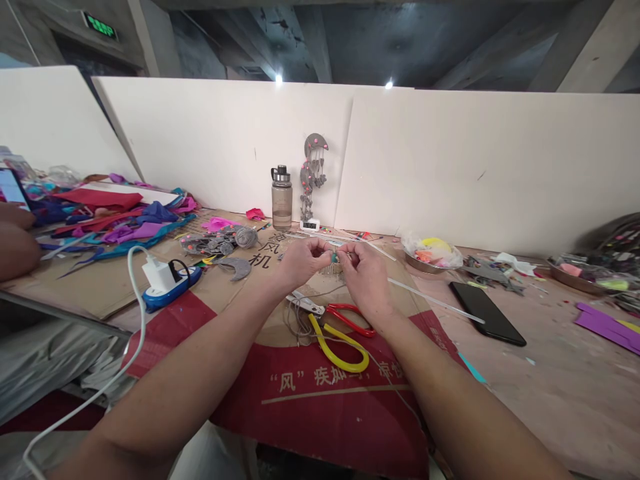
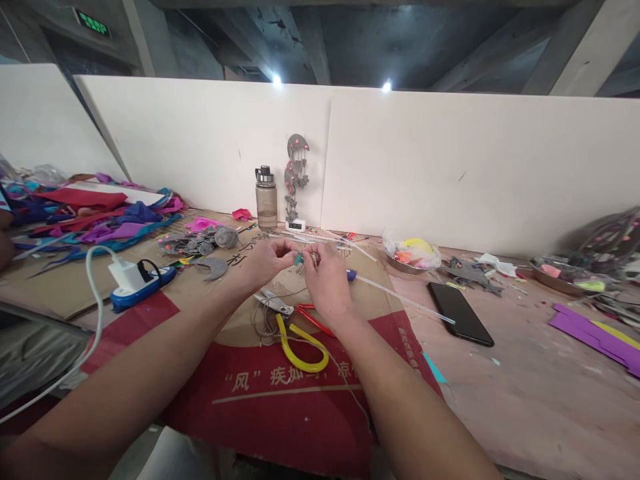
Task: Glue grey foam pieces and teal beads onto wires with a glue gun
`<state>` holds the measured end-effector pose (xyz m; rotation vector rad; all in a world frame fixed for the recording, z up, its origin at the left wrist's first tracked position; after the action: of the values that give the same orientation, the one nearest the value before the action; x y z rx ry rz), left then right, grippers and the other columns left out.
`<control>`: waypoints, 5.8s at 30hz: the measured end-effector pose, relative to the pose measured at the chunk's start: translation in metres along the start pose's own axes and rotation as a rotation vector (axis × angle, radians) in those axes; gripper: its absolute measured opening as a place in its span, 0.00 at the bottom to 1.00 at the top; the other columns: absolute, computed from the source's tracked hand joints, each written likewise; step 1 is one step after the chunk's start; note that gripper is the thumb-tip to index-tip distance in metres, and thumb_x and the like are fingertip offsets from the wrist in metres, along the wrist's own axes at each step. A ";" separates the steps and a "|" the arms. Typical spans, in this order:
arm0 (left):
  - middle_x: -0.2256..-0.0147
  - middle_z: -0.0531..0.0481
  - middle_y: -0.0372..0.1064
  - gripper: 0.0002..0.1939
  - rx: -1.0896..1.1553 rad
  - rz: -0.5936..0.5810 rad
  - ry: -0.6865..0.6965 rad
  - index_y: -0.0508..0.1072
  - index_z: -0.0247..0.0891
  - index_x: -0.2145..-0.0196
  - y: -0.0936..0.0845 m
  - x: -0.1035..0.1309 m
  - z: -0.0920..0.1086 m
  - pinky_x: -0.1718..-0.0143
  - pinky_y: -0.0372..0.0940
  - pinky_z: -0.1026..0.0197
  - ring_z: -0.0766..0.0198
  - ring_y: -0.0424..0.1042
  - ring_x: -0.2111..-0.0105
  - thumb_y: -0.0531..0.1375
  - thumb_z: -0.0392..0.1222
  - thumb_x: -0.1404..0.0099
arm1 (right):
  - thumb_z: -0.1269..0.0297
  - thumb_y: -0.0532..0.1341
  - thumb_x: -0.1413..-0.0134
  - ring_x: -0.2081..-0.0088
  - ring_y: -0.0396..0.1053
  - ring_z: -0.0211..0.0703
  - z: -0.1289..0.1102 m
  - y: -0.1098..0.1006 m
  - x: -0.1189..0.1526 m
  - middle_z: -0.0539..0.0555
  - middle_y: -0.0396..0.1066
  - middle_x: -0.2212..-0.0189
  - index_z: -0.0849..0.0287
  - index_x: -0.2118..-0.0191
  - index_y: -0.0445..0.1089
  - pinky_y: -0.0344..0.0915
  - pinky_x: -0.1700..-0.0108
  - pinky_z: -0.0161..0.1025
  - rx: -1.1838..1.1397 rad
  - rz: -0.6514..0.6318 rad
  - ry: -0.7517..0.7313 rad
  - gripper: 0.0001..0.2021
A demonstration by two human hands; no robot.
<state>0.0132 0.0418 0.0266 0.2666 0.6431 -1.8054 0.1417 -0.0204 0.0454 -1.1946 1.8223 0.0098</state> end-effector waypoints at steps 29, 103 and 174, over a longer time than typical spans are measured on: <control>0.79 0.57 0.58 0.11 -0.015 -0.127 -0.136 0.68 0.35 0.78 0.004 0.000 -0.005 0.74 0.51 0.65 0.71 0.55 0.77 0.56 0.46 0.48 | 0.56 0.52 0.44 0.77 0.57 0.38 0.027 0.028 -0.002 0.46 0.61 0.80 0.56 0.72 0.63 0.54 0.71 0.35 -0.147 -0.312 0.223 0.11; 0.83 0.54 0.55 0.14 -0.236 0.075 -0.142 0.57 0.40 0.84 -0.023 -0.011 -0.048 0.78 0.47 0.63 0.68 0.54 0.81 0.48 0.44 0.42 | 0.61 0.54 0.48 0.76 0.56 0.35 0.039 0.033 -0.002 0.45 0.60 0.81 0.57 0.77 0.62 0.53 0.71 0.34 -0.072 -0.383 0.327 0.10; 0.79 0.53 0.70 0.12 -0.223 -0.163 -0.093 0.78 0.36 0.68 0.008 -0.001 -0.023 0.79 0.56 0.67 0.69 0.65 0.80 0.60 0.46 0.45 | 0.68 0.56 0.44 0.69 0.63 0.38 0.036 0.029 0.000 0.51 0.69 0.71 0.59 0.69 0.67 0.56 0.64 0.35 0.105 -0.187 0.053 0.05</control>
<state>0.0177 0.0537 0.0054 -0.0206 0.8118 -1.8694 0.1453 0.0115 0.0118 -1.2964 1.7274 -0.2233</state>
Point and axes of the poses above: each hand's wrist, its own x-axis away from the middle knuckle, its own y-axis out of the palm, z = x × y, the point moved 7 cm from there along -x, towards the middle knuckle
